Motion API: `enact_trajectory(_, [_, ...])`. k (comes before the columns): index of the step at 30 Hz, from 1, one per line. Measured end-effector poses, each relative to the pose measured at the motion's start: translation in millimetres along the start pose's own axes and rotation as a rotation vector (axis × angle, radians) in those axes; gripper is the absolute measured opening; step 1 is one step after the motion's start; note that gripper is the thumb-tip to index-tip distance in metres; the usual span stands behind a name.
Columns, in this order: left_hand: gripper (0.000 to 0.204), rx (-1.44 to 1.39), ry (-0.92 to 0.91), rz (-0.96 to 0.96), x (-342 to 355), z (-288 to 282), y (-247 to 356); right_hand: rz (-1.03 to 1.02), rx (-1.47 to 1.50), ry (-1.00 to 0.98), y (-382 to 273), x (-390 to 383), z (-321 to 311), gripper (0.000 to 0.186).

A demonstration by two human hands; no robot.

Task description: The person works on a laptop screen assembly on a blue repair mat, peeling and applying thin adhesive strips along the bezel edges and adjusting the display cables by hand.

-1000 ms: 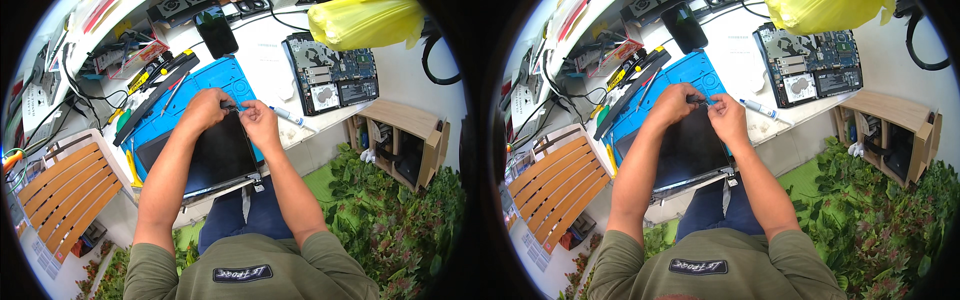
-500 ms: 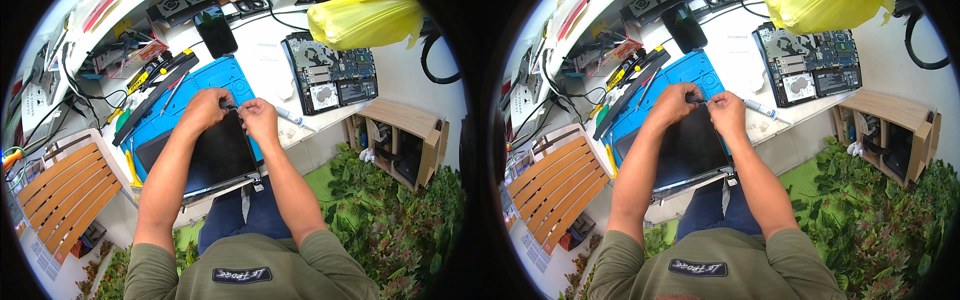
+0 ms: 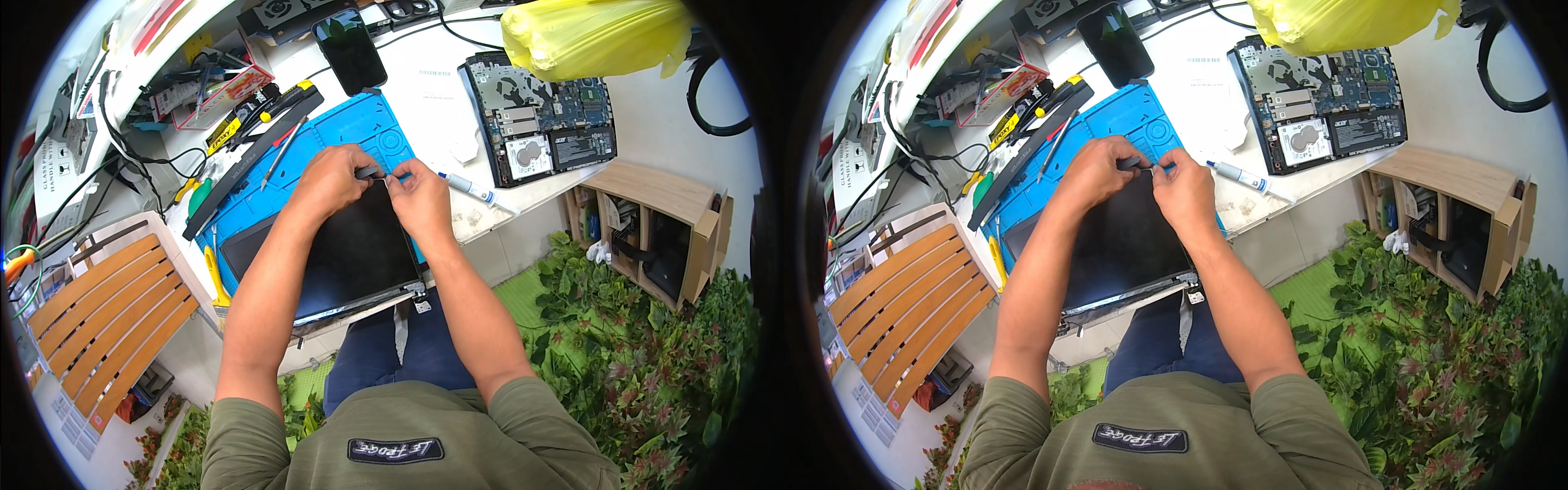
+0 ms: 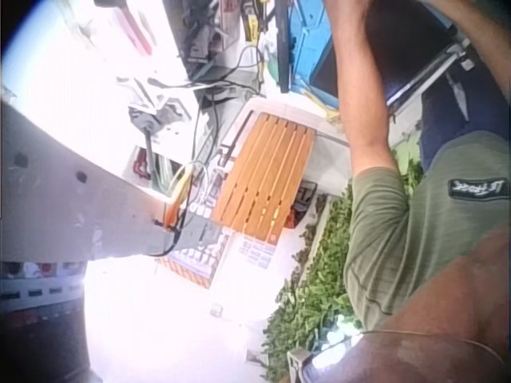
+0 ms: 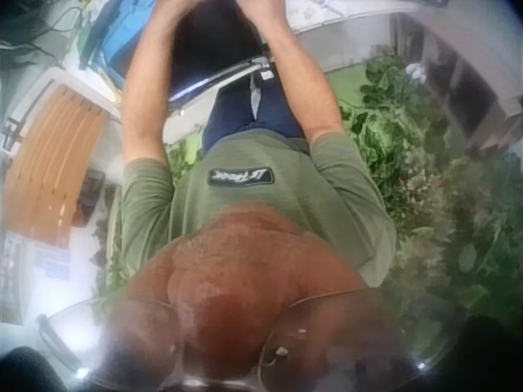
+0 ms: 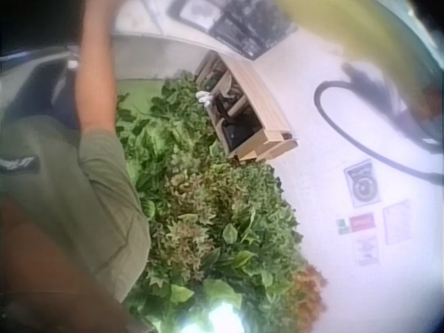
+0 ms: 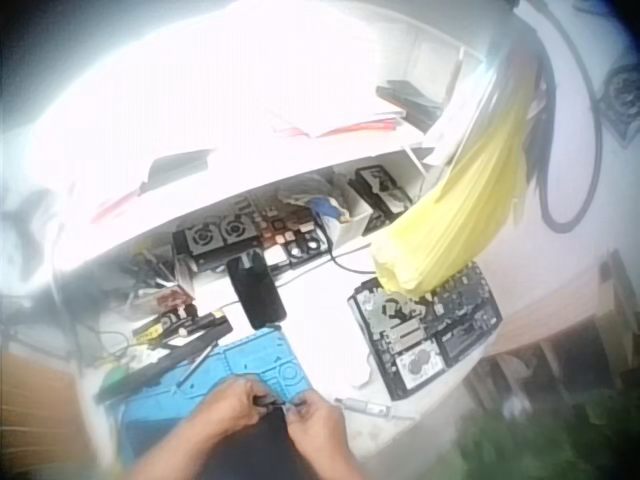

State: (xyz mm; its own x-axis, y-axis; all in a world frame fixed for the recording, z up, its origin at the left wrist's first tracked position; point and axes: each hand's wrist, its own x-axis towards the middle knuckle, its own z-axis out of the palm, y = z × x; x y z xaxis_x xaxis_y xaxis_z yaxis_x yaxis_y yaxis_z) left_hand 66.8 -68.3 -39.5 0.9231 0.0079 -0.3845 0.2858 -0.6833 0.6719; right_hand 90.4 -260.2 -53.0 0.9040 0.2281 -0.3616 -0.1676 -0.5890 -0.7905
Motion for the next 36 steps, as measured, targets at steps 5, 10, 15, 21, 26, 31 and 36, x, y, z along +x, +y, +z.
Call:
enact_trajectory(5, [0.027, 0.022, 0.005, 0.061, -0.4, -0.2, -1.6, 0.002, 0.02, -0.027, 5.7, 2.8, 2.0, 0.009])
enact_trajectory(10, [0.027, 0.039, -0.004, 0.084, 0.8, 0.1, -3.6, 0.092, 0.113, -0.093, 8.6, 5.4, 1.4, 0.009])
enact_trajectory(15, [0.026, 0.029, 0.02, 0.085, -1.1, 1.6, -3.4, -0.043, -0.074, -0.099, -4.3, -9.0, -8.7, 0.01])
enact_trajectory(21, [0.024, -0.001, 0.015, 0.069, -0.6, 0.2, 1.4, -0.387, -0.15, 0.028, 15.1, -19.2, -2.7, 0.011])
enact_trajectory(26, [0.022, -0.029, 0.028, 0.069, -0.9, 2.1, -2.6, -0.36, -0.123, 0.075, 20.1, -15.8, 8.4, 0.009])
enact_trajectory(31, [0.022, -0.047, 0.023, -0.013, 0.8, 1.5, 0.1, -0.353, -0.141, 0.118, 19.6, -14.9, 13.3, 0.007])
enact_trajectory(36, [0.021, -0.051, 0.019, -0.053, 1.4, 0.0, 2.5, -0.302, -0.184, 0.132, 13.8, -14.1, 14.6, 0.007])
